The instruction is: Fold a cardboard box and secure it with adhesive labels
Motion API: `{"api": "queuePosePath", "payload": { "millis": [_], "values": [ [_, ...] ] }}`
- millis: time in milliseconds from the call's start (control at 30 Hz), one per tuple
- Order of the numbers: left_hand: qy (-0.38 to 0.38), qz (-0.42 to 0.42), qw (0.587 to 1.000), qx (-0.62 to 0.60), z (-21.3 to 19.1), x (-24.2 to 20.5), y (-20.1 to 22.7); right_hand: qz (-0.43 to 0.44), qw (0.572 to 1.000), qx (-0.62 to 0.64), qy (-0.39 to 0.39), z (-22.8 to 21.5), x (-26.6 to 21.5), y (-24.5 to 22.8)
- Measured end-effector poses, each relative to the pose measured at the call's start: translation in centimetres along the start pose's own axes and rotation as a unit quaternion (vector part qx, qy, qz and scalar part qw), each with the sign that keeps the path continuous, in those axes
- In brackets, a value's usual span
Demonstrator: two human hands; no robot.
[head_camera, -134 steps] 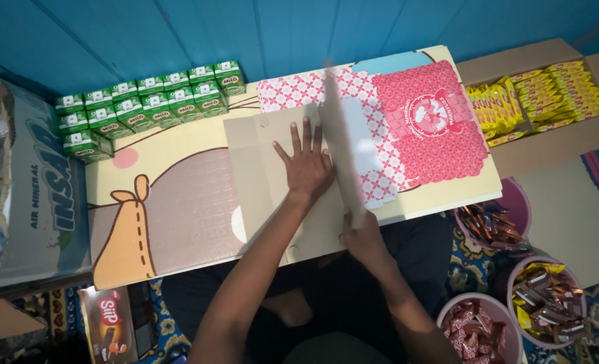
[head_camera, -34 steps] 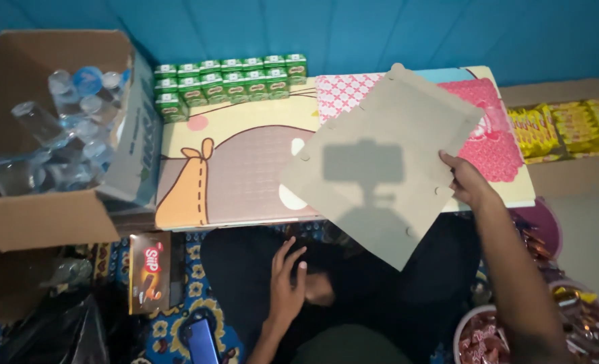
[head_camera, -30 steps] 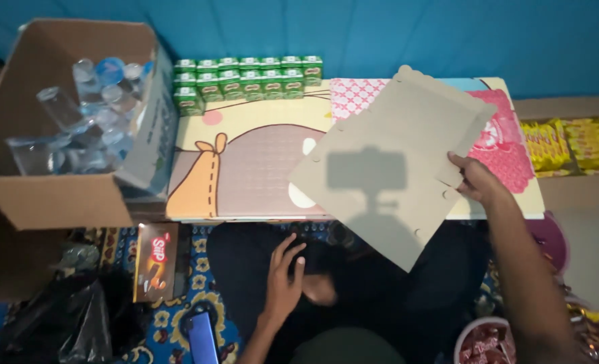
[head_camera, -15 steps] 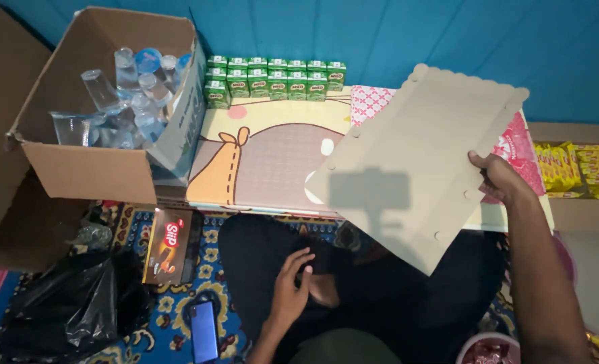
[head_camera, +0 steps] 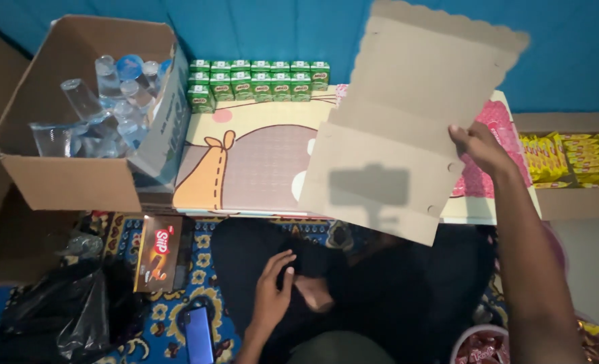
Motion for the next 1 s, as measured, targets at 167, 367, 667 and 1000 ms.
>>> {"api": "queuePosePath", "payload": {
  "millis": [167, 367, 667, 1000],
  "values": [
    [-0.002, 0.004, 1.000, -0.006, 0.8, 0.4, -0.2, -0.089, 0.995, 0.041, 0.036, -0.2, 3.8, -3.6],
    [0.004, -0.002, 1.000, -0.002, 2.4, 2.2, -0.3, -0.127, 0.981, -0.003, 0.145, 0.3, 10.6, -2.8],
    [-0.025, 0.002, 1.000, 0.007, 3.9, 7.4, 1.9, -0.152, 0.956, 0.066, 0.241, 2.1, 12.9, -4.8],
    [-0.023, 0.092, 0.995, -0.001, 4.5, 13.0, 7.2, -0.053, 0.956, 0.092, 0.273, 3.6, 15.2, 0.4]
  ]
}}
Point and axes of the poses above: each hand's wrist, its own x-axis towards the middle knuckle, its own z-axis out of the palm, y = z × x, the point moved 9 cm from there along x, towards the middle knuckle, and after that the axes turned 10 degrees about -x, right-handed, at the moved point
